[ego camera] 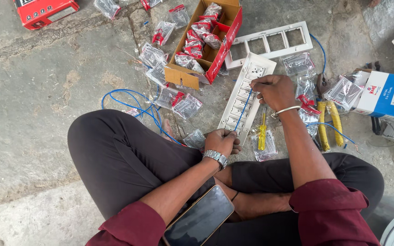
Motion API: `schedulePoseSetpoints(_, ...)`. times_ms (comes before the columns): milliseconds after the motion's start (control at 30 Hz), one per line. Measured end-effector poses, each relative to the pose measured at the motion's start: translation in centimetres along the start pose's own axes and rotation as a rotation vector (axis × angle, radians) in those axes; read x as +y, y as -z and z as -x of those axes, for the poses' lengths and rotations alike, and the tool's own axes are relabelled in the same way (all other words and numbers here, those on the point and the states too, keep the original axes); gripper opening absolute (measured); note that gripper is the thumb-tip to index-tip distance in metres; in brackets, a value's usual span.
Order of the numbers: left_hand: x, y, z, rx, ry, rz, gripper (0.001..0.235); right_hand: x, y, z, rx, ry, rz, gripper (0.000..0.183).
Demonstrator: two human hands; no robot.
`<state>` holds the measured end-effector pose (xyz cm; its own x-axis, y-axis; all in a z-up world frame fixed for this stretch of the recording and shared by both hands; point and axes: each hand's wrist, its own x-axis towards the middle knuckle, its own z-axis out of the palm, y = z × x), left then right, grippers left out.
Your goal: The person sits on the floor and assembles a multi-gang electrical socket. They insert individual socket modules into the frame, then use a screwdriver to secure them. They also use pliers to strip and insert blue wires into the terminals.
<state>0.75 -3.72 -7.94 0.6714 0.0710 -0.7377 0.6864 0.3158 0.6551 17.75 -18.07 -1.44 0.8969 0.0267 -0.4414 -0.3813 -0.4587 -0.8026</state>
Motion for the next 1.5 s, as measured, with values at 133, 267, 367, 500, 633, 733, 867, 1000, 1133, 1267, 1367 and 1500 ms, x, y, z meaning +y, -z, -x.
schedulePoseSetpoints(133,-0.5,0.0,-0.4,0.003,-0.029,-0.001,0.020,0.5,0.0,-0.3,-0.002,-0.015,-0.036,0.016)
schedulePoseSetpoints(267,-0.1,0.2,0.2,0.033,-0.082,-0.146,0.021,0.6,0.1,-0.3,0.004,-0.025,-0.017,0.016)
schedulePoseSetpoints(367,0.7,0.3,0.8,0.037,-0.076,-0.207,0.021,0.5,0.1,-0.3,-0.001,-0.048,-0.028,0.016)
schedulePoseSetpoints(500,1.2,0.3,1.2,0.039,-0.056,-0.219,0.022,0.9,0.1,-0.6,-0.006,-0.063,-0.038,0.017)
schedulePoseSetpoints(633,1.3,0.3,1.3,0.022,-0.053,-0.196,0.021,1.2,0.2,-0.8,-0.012,-0.055,-0.040,0.017)
schedulePoseSetpoints(733,1.1,0.3,1.2,0.017,-0.043,-0.176,0.022,1.4,0.2,-1.0,-0.018,-0.049,-0.043,0.017)
schedulePoseSetpoints(867,0.7,0.4,0.8,0.017,-0.009,-0.106,0.020,1.9,0.0,-1.1,-0.022,-0.067,-0.048,0.017)
schedulePoseSetpoints(1000,0.0,0.5,0.0,-0.009,-0.004,-0.055,0.019,0.9,-0.1,0.1,-0.020,0.041,-0.008,0.026)
schedulePoseSetpoints(1133,-2.2,1.2,-2.3,-0.036,-0.023,-0.023,0.019,-1.7,0.4,5.9,0.150,0.312,0.585,0.051)
schedulePoseSetpoints(1267,-4.6,1.9,-5.7,-0.055,-0.222,-0.141,0.018,-3.2,-0.5,17.4,-0.525,0.596,0.590,0.060)
schedulePoseSetpoints(1367,-4.1,2.0,-6.4,-0.054,-0.208,-0.126,0.014,-3.2,-2.3,25.2,-0.599,0.570,0.760,0.090)
schedulePoseSetpoints(1500,-1.4,2.2,-3.8,-0.027,-0.113,-0.213,0.012,-2.3,-2.8,28.3,-0.627,0.505,0.764,0.106)
